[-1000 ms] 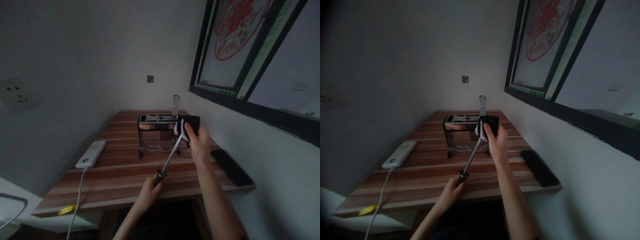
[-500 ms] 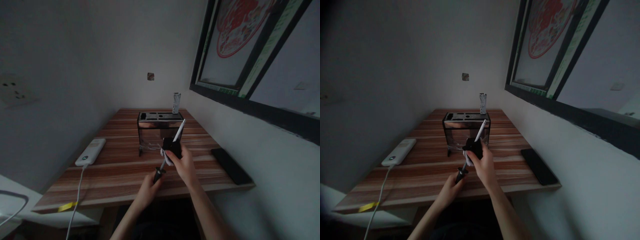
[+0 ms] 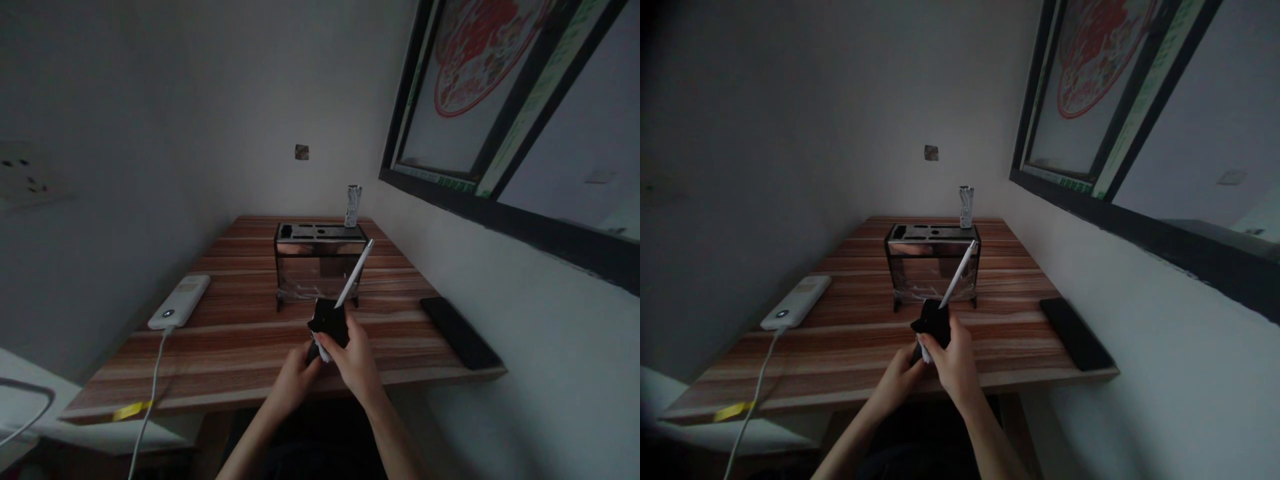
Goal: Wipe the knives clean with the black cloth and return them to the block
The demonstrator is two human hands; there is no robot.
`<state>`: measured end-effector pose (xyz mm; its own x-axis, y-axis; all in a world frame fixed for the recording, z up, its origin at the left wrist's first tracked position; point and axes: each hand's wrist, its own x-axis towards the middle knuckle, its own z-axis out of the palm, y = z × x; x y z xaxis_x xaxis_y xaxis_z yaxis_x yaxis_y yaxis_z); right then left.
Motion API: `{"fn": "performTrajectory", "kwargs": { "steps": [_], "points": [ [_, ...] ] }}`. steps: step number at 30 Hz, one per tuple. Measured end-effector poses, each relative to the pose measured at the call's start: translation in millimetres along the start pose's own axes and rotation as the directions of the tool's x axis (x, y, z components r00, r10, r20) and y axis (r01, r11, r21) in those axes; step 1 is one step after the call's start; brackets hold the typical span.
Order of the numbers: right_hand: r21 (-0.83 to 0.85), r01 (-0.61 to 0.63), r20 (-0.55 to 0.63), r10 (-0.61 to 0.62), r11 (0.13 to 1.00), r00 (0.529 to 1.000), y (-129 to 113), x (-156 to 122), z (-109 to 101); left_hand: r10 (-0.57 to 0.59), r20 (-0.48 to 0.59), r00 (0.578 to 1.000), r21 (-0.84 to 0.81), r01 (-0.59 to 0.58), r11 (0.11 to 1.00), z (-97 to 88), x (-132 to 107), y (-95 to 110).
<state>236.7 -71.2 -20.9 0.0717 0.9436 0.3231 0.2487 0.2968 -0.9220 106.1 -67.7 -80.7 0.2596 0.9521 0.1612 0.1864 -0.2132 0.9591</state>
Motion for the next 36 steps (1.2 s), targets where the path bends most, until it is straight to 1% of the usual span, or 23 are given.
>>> {"fn": "performTrajectory", "kwargs": {
  "steps": [8,15,18,21,24,30,36],
  "points": [
    [-0.028,0.033,-0.023,-0.034,0.999,0.999,-1.9,-4.4,-2.7,0.008,0.041,0.999,0.01,-0.009,1.0,-0.3,-2.1,1.1],
    [-0.137,0.036,-0.068,-0.046,0.99,0.997,-4.5,-4.3,-3.5,-0.001,0.019,1.0,0.017,0.001,1.0,-1.7,-3.1,3.4],
    [-0.1,0.036,-0.069,-0.043,0.994,0.997,-3.9,-1.8,-4.9,-0.006,0.028,1.0,0.012,0.006,1.0,-1.9,-2.8,5.3],
    [-0.045,0.028,-0.046,-0.03,0.999,0.998,-4.5,2.2,-8.2,-0.011,0.036,0.999,0.018,0.011,1.0,-1.9,-2.9,7.7],
    [-0.004,0.031,-0.048,-0.031,1.0,0.998,-8.4,8.6,-14.0,-0.011,0.034,0.999,0.03,0.01,1.0,-1.4,-3.3,8.8],
    [0.027,0.099,-0.105,-0.095,0.995,0.99,-23.9,26.9,-31.3,-0.016,0.044,0.999,0.06,0.014,0.998,-0.5,-3.9,8.2],
    [0.07,0.121,-0.145,-0.11,0.99,0.983,-41.9,44.8,-50.8,0.003,0.018,1.0,0.103,-0.005,0.995,-1.0,-5.7,4.8]
  ]
}}
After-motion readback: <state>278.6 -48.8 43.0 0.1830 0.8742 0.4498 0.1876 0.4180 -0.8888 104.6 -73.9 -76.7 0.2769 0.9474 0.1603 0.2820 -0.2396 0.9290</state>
